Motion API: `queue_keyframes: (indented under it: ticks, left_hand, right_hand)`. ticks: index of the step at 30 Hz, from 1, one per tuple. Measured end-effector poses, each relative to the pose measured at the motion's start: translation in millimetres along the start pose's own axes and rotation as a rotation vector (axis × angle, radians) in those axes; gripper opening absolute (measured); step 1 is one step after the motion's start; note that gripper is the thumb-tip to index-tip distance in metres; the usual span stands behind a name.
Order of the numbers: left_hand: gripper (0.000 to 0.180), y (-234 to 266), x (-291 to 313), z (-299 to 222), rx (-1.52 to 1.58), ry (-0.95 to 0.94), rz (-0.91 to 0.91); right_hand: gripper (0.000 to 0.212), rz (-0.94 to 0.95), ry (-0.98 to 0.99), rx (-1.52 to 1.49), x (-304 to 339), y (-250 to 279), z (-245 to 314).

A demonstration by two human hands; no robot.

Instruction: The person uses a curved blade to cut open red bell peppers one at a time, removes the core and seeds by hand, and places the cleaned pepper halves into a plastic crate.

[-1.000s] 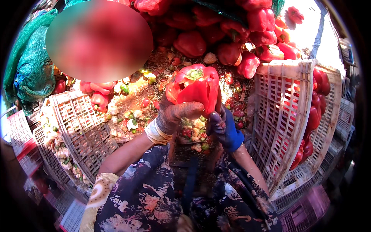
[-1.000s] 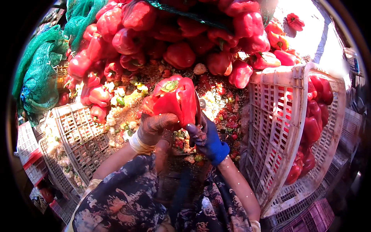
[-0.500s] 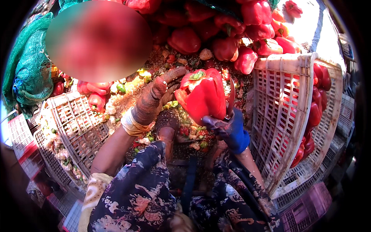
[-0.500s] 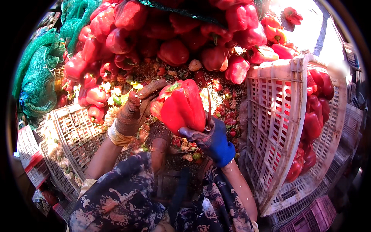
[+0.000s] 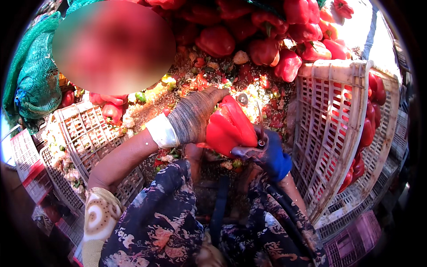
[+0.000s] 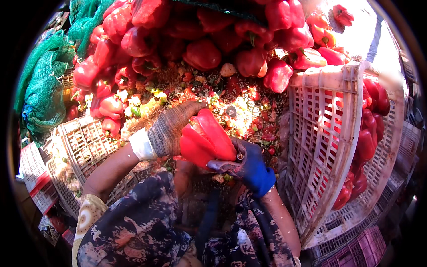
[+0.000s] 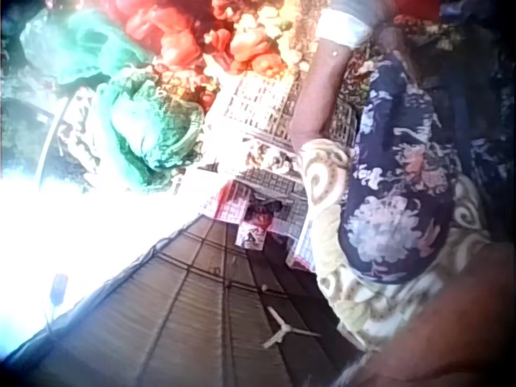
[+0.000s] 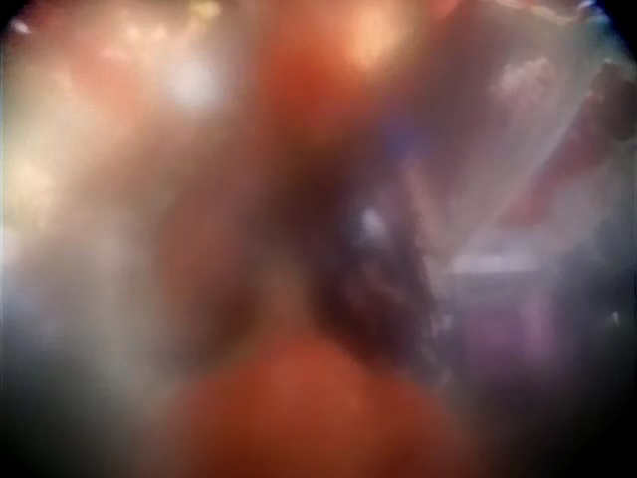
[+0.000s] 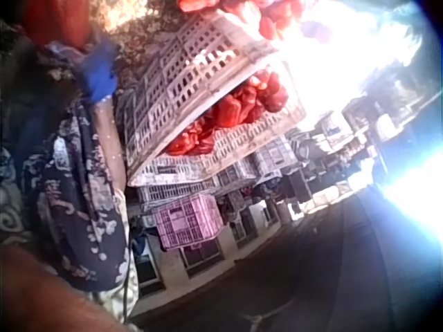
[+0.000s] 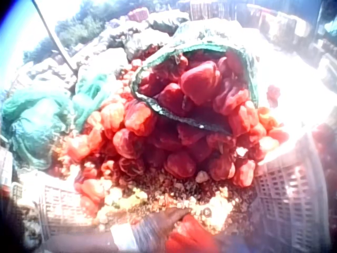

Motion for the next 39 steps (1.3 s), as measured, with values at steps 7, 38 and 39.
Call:
queue_keyframes:
  ticks: [7,38,39]
  left_hand:
    - [0.106,-16,13,19,-0.131,-0.052,-0.097]
    - [0.075,43,160,51,-0.535,0.549,-0.736]
    - [0.074,50,176,47,-0.557,0.654,-0.747]
  right_hand:
    - [0.043,0.009,-0.060,0.296,1,0,-7]
    - [0.022,-0.267,-0.145,-0.026,3,2,-15]
    - [0.023,-0.316,-0.168,-0.003,9,7,-17]
Point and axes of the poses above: each hand's wrist, its own x-axis away from the middle knuckle, its own y-axis out of the back of the hand, z = x × y, the point moved 2 cm from there along -x, towards the middle knuckle, and after that the axes turned 10 degrees about z, right-handed, at the moved point
